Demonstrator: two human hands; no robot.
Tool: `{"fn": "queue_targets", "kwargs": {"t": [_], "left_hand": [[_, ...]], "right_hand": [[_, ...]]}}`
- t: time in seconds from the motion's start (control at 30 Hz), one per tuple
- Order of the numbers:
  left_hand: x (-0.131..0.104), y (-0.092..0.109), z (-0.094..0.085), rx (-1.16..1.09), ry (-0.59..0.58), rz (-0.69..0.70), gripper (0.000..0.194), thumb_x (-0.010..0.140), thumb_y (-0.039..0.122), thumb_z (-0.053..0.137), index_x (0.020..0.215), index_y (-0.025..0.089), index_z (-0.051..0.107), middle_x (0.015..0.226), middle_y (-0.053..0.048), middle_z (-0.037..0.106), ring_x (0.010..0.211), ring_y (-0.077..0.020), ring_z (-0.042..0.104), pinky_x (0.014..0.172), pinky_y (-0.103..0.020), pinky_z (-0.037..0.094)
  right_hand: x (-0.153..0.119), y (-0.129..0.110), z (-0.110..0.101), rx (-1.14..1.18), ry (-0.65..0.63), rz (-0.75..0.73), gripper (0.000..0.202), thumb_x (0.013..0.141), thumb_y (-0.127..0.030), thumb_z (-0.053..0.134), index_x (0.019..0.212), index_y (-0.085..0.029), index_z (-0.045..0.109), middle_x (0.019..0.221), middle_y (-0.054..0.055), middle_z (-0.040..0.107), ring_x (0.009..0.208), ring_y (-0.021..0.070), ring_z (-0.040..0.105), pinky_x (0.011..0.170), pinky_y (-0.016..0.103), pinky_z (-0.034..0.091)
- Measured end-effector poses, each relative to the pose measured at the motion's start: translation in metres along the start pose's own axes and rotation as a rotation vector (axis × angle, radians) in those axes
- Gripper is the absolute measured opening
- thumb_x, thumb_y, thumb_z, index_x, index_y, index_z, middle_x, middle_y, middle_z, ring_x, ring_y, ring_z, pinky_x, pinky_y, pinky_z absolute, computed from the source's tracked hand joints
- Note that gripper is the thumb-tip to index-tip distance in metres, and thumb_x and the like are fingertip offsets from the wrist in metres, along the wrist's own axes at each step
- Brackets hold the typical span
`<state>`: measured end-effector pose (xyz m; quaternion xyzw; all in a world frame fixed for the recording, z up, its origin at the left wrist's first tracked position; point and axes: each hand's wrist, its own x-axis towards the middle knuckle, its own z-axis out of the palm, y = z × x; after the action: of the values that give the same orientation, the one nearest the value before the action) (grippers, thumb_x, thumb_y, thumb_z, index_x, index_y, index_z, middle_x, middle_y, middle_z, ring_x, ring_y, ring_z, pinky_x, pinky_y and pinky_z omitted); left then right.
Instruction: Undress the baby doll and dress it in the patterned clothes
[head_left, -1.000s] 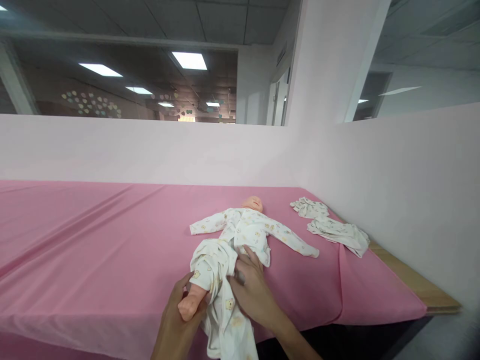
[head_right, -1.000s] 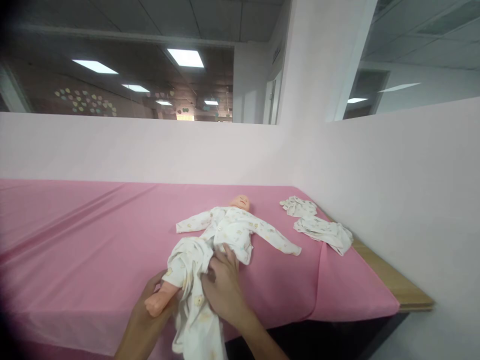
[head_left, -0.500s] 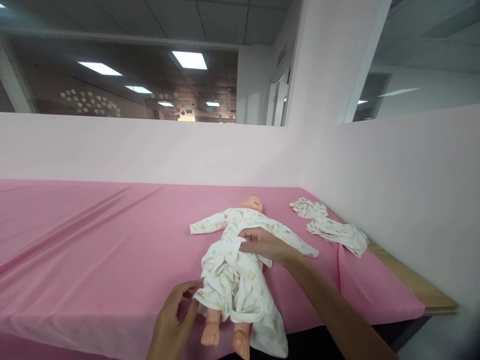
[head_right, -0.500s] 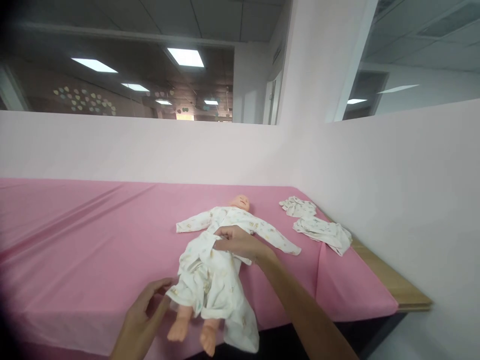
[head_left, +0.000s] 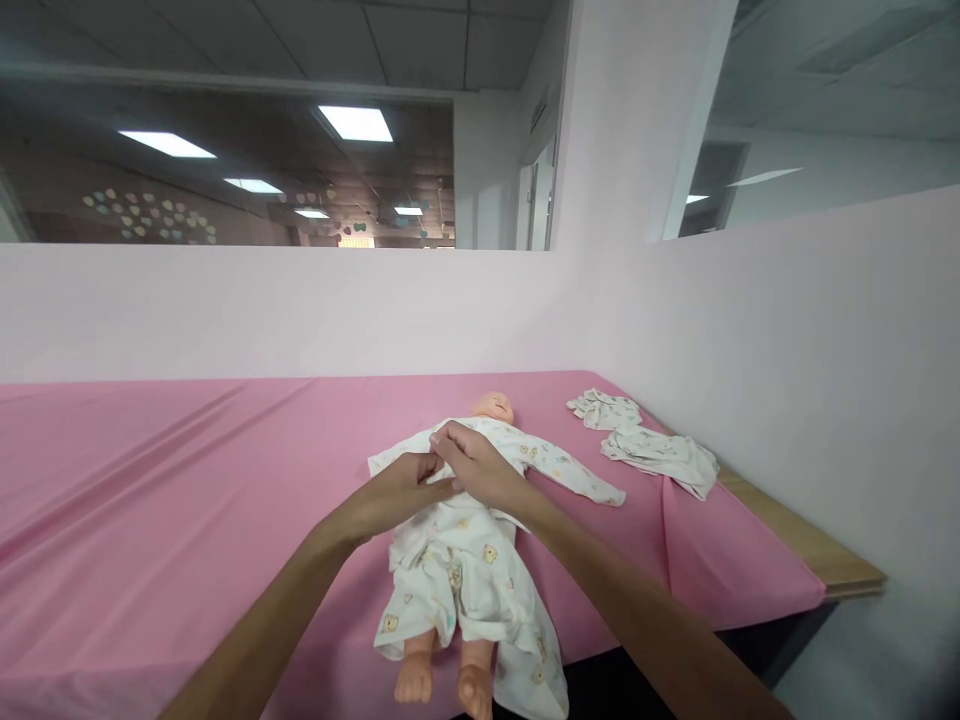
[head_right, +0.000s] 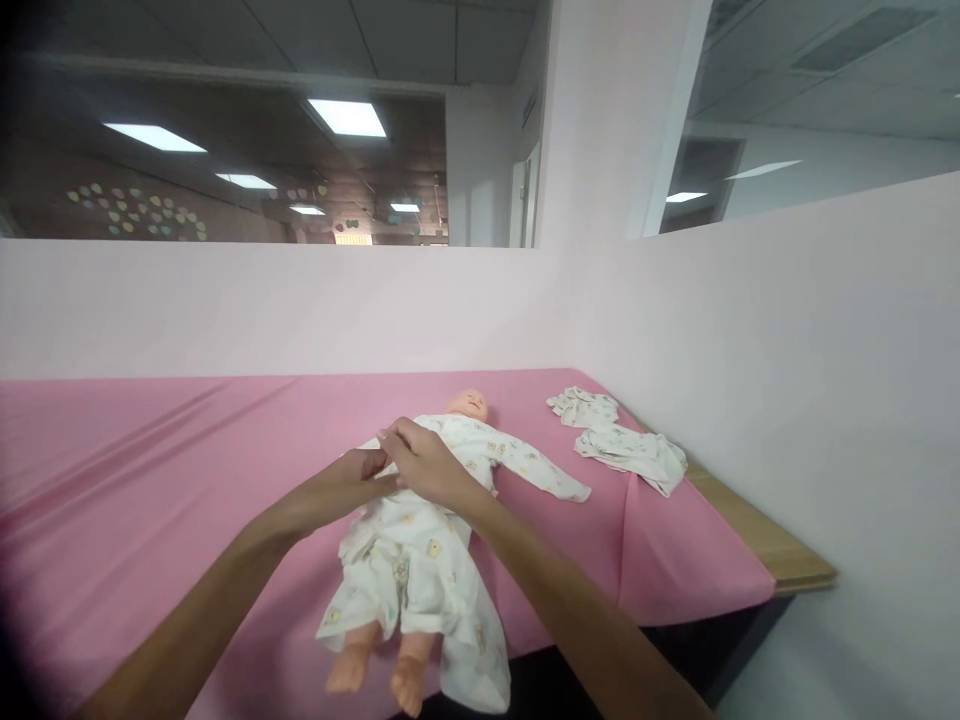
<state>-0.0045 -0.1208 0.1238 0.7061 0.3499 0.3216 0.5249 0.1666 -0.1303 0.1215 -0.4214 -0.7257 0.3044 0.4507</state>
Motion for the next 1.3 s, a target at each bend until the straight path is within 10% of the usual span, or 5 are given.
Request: {"fn": "queue_targets", "kwargs": {"t": [0.2,0.5,0.77,1.0,1.3], "left_hand": [[0.021,-0.015,-0.011,-0.249,-0.126,-0.114,0.015,0.076,0.028,0.071,0.075,0.014,0.064,0.065,0.001,0.059,0.057,-0.0103,0.052,0.056,-0.021,0.041],[0.024,-0.032,-0.004,-0.641,-0.164,-0.262,0.026,0.077,0.014,0.059,0.103,0.009,0.065,0.087,-0.01,0.071,0.072,-0.0202,0.068,0.062,-0.027,0.054],[0.028,-0.048,-0.002,-0.844,-0.167,-0.24,0.05,0.078,0.01,0.054,0.127,0.005,0.056,0.101,-0.013,0.073,0.09,-0.0248,0.07,0.083,-0.032,0.054],[0.026,-0.053,0.006,-0.973,-0.241,-0.267,0.045,0.089,0.027,0.057,0.13,0.007,0.056,0.104,-0.015,0.073,0.097,-0.0276,0.07,0.09,-0.037,0.052],[0.026,-0.049,0.019,-0.909,-0.369,-0.292,0.04,0.093,0.027,0.055,0.128,0.007,0.057,0.102,-0.015,0.073,0.099,-0.0263,0.07,0.093,-0.035,0.051]], "right_hand": [[-0.031,0.008,-0.004,-0.096,0.096,0.109,0.032,0.088,-0.048,0.057,0.108,-0.023,0.055,0.103,0.002,0.057,0.09,0.0162,0.053,0.076,0.029,0.041],[-0.14,0.035,-0.009,-0.35,-0.095,0.334,0.009,0.075,-0.019,0.055,0.069,-0.02,0.048,0.07,-0.003,0.053,0.062,0.0117,0.043,0.053,0.026,0.025],[-0.106,0.033,-0.04,-0.861,0.651,-0.119,0.014,0.079,-0.012,0.046,0.072,-0.022,0.04,0.077,0.004,0.054,0.075,0.02,0.046,0.07,0.034,0.035],[-0.136,0.041,-0.033,-0.643,-0.063,0.039,0.022,0.078,-0.035,0.071,0.079,-0.021,0.054,0.089,0.002,0.06,0.081,0.0197,0.052,0.074,0.034,0.04],[-0.054,0.021,-0.05,0.094,-0.082,0.27,0.035,0.094,-0.051,0.05,0.116,-0.026,0.061,0.122,0.003,0.061,0.115,0.0188,0.055,0.096,0.033,0.041]]}}
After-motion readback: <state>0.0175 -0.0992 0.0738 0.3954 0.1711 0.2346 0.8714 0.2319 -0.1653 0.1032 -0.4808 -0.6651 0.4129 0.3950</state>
